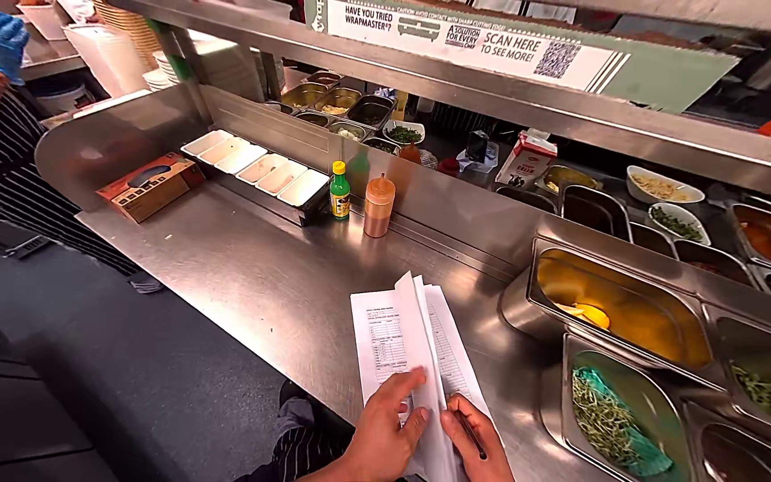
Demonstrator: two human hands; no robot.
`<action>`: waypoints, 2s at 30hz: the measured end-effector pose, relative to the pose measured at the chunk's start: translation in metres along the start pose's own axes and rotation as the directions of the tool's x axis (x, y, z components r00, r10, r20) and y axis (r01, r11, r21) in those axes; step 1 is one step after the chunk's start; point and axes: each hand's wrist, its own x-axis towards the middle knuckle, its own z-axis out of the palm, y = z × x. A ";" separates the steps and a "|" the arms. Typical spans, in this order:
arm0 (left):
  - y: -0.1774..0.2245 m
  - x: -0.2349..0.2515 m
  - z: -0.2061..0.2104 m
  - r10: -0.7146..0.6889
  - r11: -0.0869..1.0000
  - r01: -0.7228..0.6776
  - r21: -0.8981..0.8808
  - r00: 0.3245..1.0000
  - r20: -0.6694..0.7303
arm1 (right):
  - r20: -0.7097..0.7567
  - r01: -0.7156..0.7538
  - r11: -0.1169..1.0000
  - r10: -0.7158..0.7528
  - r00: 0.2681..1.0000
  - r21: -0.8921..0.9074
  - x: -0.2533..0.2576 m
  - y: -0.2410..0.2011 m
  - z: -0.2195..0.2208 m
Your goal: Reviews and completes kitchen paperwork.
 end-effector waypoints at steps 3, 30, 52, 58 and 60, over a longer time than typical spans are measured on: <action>-0.005 -0.001 0.002 0.031 0.993 -0.040 0.110 0.996 0.086 | 0.045 0.007 1.000 -0.007 0.999 -0.002 0.001 0.001 -0.002; 0.004 0.138 -0.116 -0.281 0.363 0.274 0.891 0.944 -0.175 | -0.030 -0.107 0.987 0.104 0.994 -0.119 0.001 0.007 0.004; 0.031 0.054 -0.014 -0.352 0.883 0.387 0.263 0.920 -0.171 | 0.031 -0.081 0.993 0.084 0.996 -0.082 0.001 -0.003 0.000; 0.028 0.059 -0.009 -0.405 0.888 0.439 0.140 0.888 -0.216 | 0.055 -0.073 0.995 0.077 0.996 -0.074 0.000 -0.009 0.002; 0.022 0.061 -0.006 -0.407 0.901 0.429 0.066 0.889 -0.211 | 0.045 -0.062 0.994 0.067 0.997 -0.094 0.001 -0.010 0.003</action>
